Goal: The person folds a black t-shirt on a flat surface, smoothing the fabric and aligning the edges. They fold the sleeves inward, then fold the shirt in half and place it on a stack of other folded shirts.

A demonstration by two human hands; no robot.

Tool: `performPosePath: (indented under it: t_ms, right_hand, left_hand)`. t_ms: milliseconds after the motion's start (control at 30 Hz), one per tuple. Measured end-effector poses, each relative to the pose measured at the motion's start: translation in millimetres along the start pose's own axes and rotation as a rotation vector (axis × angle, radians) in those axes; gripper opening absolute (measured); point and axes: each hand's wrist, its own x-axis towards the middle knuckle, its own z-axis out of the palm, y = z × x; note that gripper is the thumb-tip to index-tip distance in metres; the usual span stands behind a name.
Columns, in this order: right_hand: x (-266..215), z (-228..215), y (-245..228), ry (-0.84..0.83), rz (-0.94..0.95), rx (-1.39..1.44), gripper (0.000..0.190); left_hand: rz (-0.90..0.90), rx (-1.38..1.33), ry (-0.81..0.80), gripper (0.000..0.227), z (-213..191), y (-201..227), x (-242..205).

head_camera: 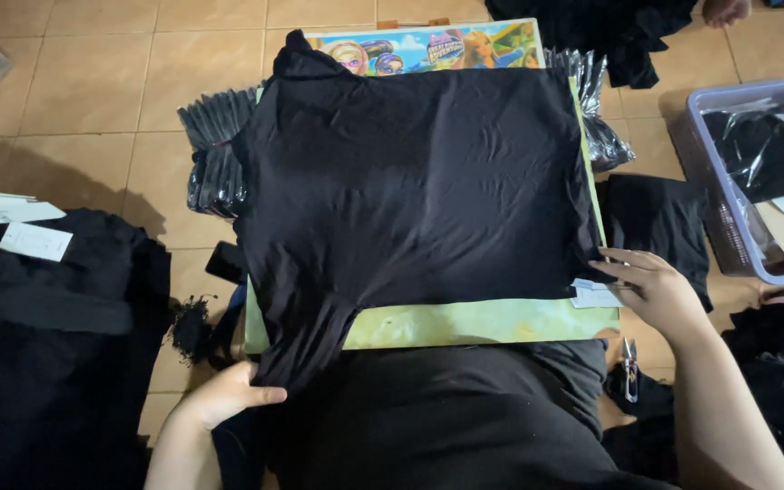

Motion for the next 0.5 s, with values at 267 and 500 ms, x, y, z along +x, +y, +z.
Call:
performPosePath:
  t_ms: [267, 500]
  right_hand:
    - [19, -22, 0, 0.006, -0.065, 0.387, 0.014]
    - [104, -27, 53, 0.096, 0.513, 0.855, 0.028]
  left_hand:
    - [0.021, -0.19, 0.044, 0.053, -4, -32, -9]
    - [0.513, -1.038, 0.434, 0.028, -101, 94, 96]
